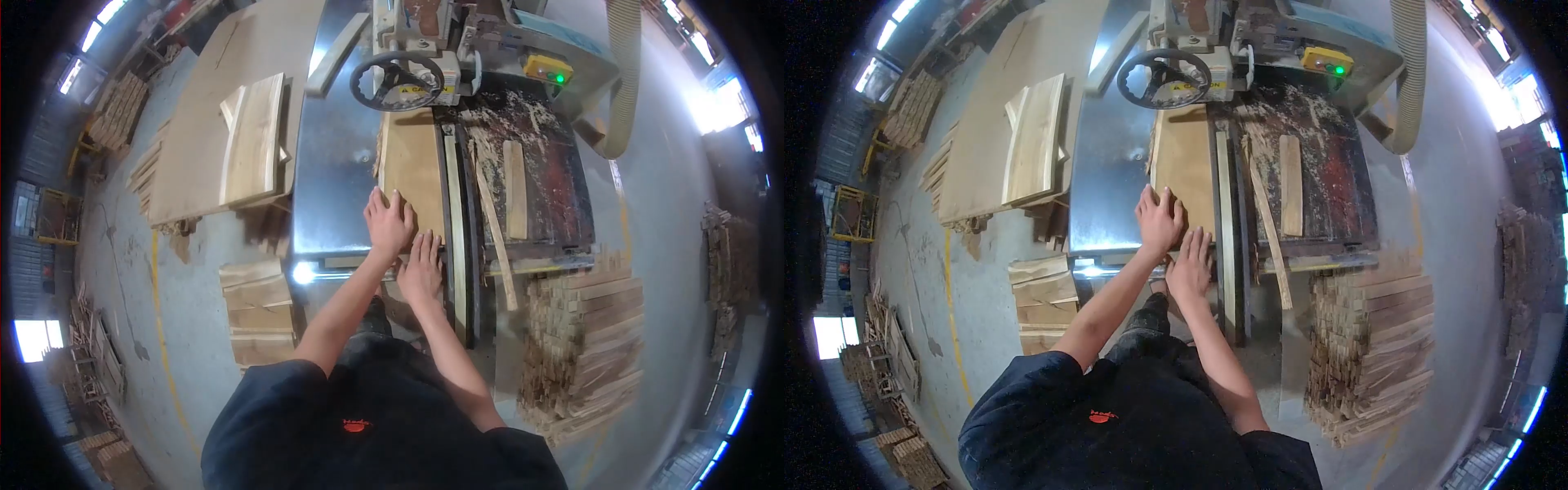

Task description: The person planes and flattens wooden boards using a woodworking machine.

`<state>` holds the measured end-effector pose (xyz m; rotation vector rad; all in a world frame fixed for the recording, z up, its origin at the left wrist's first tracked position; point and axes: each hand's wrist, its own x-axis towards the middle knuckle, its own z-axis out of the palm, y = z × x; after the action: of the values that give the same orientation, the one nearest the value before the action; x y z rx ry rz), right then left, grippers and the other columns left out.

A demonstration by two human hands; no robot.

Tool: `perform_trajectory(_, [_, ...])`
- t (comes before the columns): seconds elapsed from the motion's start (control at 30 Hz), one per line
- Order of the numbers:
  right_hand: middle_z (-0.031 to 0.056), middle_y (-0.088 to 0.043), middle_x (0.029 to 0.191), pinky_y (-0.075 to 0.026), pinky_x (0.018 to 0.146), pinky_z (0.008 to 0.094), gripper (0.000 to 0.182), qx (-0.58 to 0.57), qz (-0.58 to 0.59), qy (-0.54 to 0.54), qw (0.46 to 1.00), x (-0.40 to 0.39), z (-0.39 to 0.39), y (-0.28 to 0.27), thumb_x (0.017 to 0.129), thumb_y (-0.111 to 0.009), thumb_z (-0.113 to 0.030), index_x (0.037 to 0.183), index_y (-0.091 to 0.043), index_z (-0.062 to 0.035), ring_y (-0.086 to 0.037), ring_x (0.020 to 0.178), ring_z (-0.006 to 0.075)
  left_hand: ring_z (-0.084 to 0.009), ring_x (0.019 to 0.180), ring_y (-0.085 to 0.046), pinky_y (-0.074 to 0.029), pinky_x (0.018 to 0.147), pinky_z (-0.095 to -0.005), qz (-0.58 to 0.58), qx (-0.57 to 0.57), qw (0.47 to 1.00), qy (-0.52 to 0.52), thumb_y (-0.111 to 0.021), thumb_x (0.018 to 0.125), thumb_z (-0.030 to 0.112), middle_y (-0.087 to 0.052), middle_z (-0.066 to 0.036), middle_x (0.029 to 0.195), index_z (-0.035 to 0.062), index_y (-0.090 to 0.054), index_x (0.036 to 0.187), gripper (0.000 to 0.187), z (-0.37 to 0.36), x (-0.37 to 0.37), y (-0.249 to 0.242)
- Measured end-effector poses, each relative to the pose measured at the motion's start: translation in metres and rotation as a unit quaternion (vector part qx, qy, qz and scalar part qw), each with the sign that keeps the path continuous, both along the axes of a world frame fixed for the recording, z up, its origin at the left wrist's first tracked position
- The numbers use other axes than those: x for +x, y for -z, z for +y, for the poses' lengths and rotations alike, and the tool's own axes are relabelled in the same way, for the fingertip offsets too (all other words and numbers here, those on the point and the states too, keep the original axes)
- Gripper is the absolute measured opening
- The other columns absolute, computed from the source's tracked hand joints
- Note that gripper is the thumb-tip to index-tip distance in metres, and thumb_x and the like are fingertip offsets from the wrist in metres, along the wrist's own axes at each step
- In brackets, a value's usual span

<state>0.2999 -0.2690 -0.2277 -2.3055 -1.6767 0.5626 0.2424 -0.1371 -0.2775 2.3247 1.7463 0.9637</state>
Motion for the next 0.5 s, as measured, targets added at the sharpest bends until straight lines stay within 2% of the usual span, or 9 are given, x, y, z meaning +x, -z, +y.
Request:
perform_trajectory(0.13, [0.0233, -0.017, 0.170, -0.040, 0.121, 0.0455, 0.086, 0.007, 0.037, -0.001, 0.999, 0.016, 0.062, 0.010, 0.093, -0.068, -0.028, 0.160, -0.025, 0.0050, -0.011, 0.159, 0.0418, -0.0508, 0.132, -0.048, -0.038, 0.109, -0.0559, -0.010, 0.025, 1.000, -0.009, -0.064, 0.093, 0.031, -0.050, -0.037, 0.142, 0.0038, -0.068, 0.127, 0.044, 0.059, 0.014, -0.006])
perform_trajectory(0.17, [0.0248, -0.016, 0.170, -0.040, 0.120, 0.0448, 0.090, -0.014, -0.008, -0.006, 1.000, 0.014, 0.074, 0.008, 0.093, -0.069, -0.030, 0.160, -0.023, 0.0057, -0.009, 0.159, 0.0421, -0.0508, 0.132, -0.048, -0.038, 0.109, -0.0560, -0.005, 0.018, 0.999, -0.028, -0.064, 0.093, 0.030, -0.052, -0.037, 0.140, 0.0033, -0.068, 0.126, 0.043, 0.065, 0.020, -0.006])
perform_trajectory(0.2, [0.0272, -0.015, 0.170, -0.041, 0.120, 0.0456, 0.094, -0.037, 0.002, 0.005, 0.999, 0.012, 0.082, 0.005, 0.091, -0.071, -0.030, 0.160, -0.021, 0.0075, -0.008, 0.159, 0.0433, -0.0509, 0.132, -0.048, -0.038, 0.109, -0.0561, -0.012, 0.016, 0.999, -0.025, -0.064, 0.093, 0.029, -0.051, -0.037, 0.140, 0.0032, -0.068, 0.126, 0.042, 0.073, 0.022, -0.007])
perform_trajectory(0.27, [0.0289, -0.013, 0.169, -0.041, 0.120, 0.0452, 0.098, -0.035, -0.041, 0.004, 0.999, 0.007, 0.096, 0.002, 0.088, -0.075, -0.028, 0.160, -0.019, 0.0089, -0.007, 0.159, 0.0449, -0.0510, 0.132, -0.048, -0.038, 0.108, -0.0562, -0.021, 0.005, 1.000, -0.023, -0.064, 0.093, 0.029, -0.051, -0.038, 0.141, 0.0030, -0.068, 0.125, 0.042, 0.083, 0.021, -0.013])
perform_trajectory(0.3, [0.0293, -0.011, 0.170, -0.039, 0.121, 0.0455, 0.102, -0.064, -0.025, 0.002, 0.998, 0.008, 0.103, -0.004, 0.086, -0.078, -0.026, 0.160, -0.018, 0.0099, -0.007, 0.159, 0.0456, -0.0503, 0.132, -0.048, -0.038, 0.108, -0.0563, -0.035, -0.001, 0.999, -0.023, -0.065, 0.093, 0.027, -0.050, -0.037, 0.143, 0.0044, -0.069, 0.124, 0.039, 0.090, 0.021, -0.015])
perform_trajectory(0.33, [0.0285, -0.010, 0.170, -0.039, 0.121, 0.0459, 0.102, -0.045, -0.033, 0.005, 0.998, 0.008, 0.108, 0.001, 0.086, -0.078, -0.023, 0.161, -0.016, 0.0092, -0.006, 0.159, 0.0444, -0.0499, 0.133, -0.047, -0.037, 0.109, -0.0564, -0.052, -0.012, 0.998, -0.018, -0.065, 0.092, 0.027, -0.050, -0.036, 0.143, 0.0053, -0.070, 0.124, 0.039, 0.098, 0.021, -0.013])
perform_trajectory(0.4, [0.0273, -0.009, 0.171, -0.037, 0.122, 0.0456, 0.099, -0.068, -0.029, 0.004, 0.997, 0.013, 0.121, 0.002, 0.088, -0.076, -0.023, 0.161, -0.016, 0.0092, -0.004, 0.160, 0.0423, -0.0492, 0.135, -0.046, -0.037, 0.109, -0.0565, -0.089, -0.030, 0.996, -0.005, -0.066, 0.092, 0.025, -0.050, -0.034, 0.143, 0.0071, -0.070, 0.124, 0.037, 0.111, 0.017, -0.007])
perform_trajectory(0.43, [0.0260, -0.007, 0.172, -0.031, 0.125, 0.0446, 0.094, -0.068, -0.018, 0.007, 0.997, 0.016, 0.127, -0.001, 0.095, -0.070, -0.030, 0.161, -0.016, 0.0090, -0.002, 0.160, 0.0401, -0.0476, 0.139, -0.041, -0.033, 0.111, -0.0582, -0.108, -0.060, 0.992, 0.002, -0.069, 0.089, 0.023, -0.052, -0.032, 0.142, 0.0094, -0.072, 0.122, 0.036, 0.121, 0.011, -0.004])
perform_trajectory(0.5, [0.0252, -0.006, 0.172, -0.027, 0.127, 0.0441, 0.092, -0.111, -0.006, 0.010, 0.994, 0.020, 0.147, -0.009, 0.099, -0.063, -0.039, 0.161, -0.015, 0.0088, -0.002, 0.160, 0.0390, -0.0482, 0.140, -0.040, -0.031, 0.112, -0.0599, -0.100, -0.067, 0.993, -0.008, -0.072, 0.087, 0.023, -0.051, -0.031, 0.142, 0.0106, -0.069, 0.127, 0.042, 0.152, -0.021, -0.016])
